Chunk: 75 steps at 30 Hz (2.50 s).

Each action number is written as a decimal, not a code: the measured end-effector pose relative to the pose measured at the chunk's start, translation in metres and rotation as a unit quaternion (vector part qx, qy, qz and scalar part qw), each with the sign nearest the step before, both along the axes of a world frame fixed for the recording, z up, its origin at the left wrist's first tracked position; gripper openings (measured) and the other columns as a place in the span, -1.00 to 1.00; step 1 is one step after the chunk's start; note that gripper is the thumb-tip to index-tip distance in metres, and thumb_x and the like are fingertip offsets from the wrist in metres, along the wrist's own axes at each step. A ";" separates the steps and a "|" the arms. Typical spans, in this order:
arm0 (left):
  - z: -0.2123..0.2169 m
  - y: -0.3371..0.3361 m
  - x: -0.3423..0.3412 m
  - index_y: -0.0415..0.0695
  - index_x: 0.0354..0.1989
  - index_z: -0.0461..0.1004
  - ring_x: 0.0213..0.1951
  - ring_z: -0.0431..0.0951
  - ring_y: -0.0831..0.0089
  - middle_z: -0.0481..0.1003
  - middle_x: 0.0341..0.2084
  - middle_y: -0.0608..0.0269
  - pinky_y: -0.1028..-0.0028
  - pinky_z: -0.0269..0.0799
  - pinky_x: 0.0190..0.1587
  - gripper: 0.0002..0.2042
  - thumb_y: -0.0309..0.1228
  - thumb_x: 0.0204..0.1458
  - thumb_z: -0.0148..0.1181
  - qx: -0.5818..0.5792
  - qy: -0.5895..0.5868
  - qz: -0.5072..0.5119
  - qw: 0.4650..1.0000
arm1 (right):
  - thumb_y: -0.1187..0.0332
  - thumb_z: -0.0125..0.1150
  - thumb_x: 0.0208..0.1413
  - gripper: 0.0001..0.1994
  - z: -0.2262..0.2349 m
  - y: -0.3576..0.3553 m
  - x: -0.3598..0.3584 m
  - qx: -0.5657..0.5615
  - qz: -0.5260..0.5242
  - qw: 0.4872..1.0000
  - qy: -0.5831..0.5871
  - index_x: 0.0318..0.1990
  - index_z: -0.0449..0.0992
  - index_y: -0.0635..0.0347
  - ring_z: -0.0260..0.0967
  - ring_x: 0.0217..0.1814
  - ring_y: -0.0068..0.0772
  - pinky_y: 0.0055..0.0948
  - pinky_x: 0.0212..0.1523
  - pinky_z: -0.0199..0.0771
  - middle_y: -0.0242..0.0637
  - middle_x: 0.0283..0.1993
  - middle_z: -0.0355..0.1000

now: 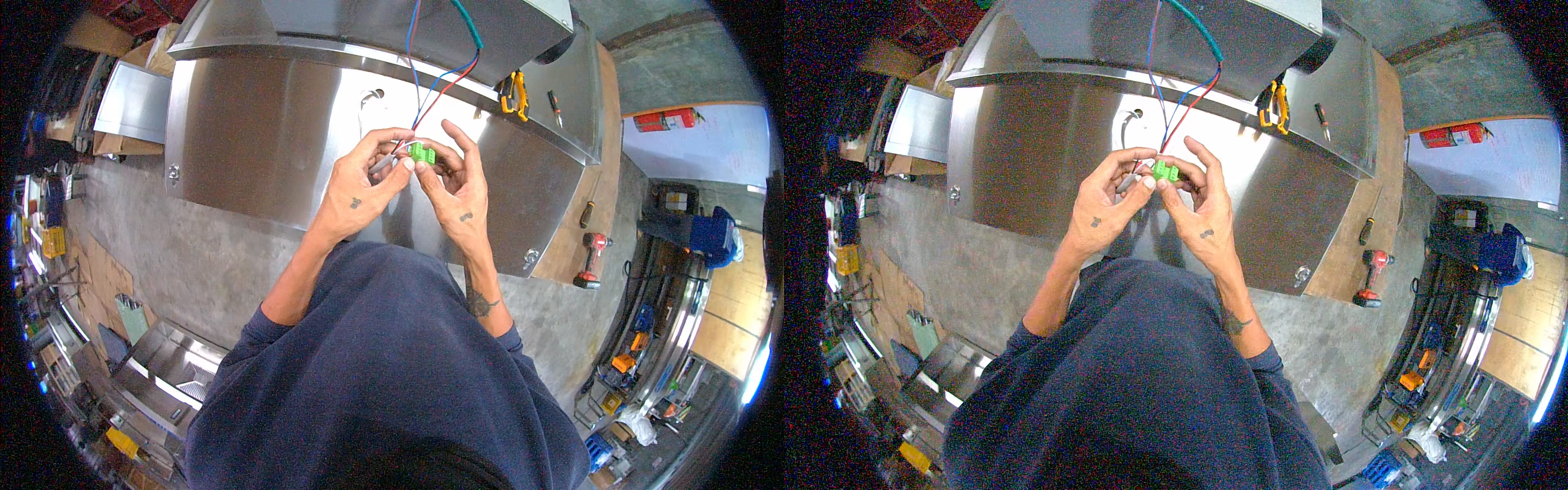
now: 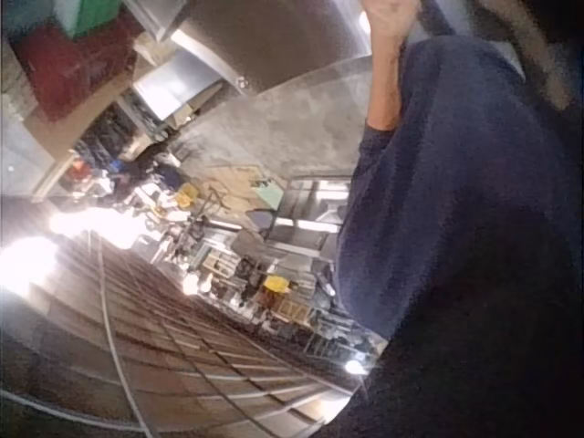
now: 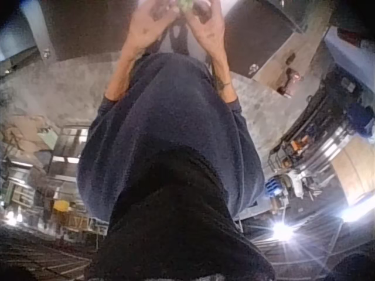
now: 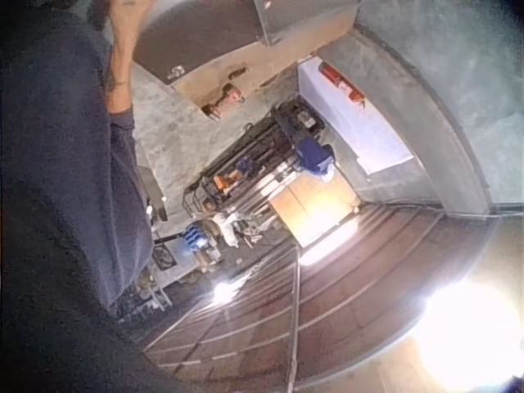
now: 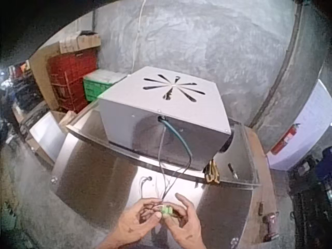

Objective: The person connects wires to a green terminal block on a stainless steel appliance. They insert individual wires into the block and tighten the screws with a screwdriver to secure the connections.

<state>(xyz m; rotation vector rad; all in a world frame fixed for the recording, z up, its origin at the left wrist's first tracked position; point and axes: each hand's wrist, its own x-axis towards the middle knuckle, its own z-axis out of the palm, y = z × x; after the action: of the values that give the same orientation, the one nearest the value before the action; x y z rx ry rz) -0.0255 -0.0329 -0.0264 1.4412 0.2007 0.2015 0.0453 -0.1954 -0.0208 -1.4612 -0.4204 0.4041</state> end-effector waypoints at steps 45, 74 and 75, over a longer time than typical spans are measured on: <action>-0.004 0.013 0.004 -0.24 0.17 0.51 -0.34 0.35 0.77 0.56 -0.20 0.41 0.66 0.38 -0.26 -0.66 -0.51 0.23 0.33 -0.036 -0.020 0.028 0.999 | 0.49 0.25 0.38 -0.47 0.040 0.026 0.017 0.039 -0.092 0.984 -0.147 0.42 0.21 0.26 0.62 -0.12 -0.37 -0.35 -0.09 0.72 -0.05 -0.05 0.60; 0.003 0.005 0.008 -0.20 0.08 0.55 -0.38 0.39 0.72 0.60 -0.28 0.40 0.60 0.42 -0.31 -0.67 -0.56 0.12 0.36 0.057 -0.035 0.051 0.996 | 0.45 0.28 0.37 -0.63 0.037 0.015 0.020 -0.097 -0.047 0.950 -0.293 0.26 0.37 0.22 0.63 -0.06 -0.45 -0.49 -0.10 0.66 -0.18 -0.07 0.59; 0.006 0.007 0.007 -0.20 0.08 0.55 -0.39 0.39 0.72 0.60 -0.28 0.40 0.60 0.42 -0.31 -0.67 -0.56 0.12 0.36 0.065 -0.029 0.048 0.996 | 0.44 0.28 0.38 -0.65 0.038 0.013 0.022 -0.093 -0.047 0.947 -0.303 0.23 0.39 0.24 0.63 -0.06 -0.45 -0.49 -0.10 0.66 -0.19 -0.08 0.58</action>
<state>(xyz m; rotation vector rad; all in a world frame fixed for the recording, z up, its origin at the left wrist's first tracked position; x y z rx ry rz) -0.0181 -0.0264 -0.0208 1.5548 0.2115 0.3395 0.0670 -0.1820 0.0168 -1.7752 -0.8148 -0.1002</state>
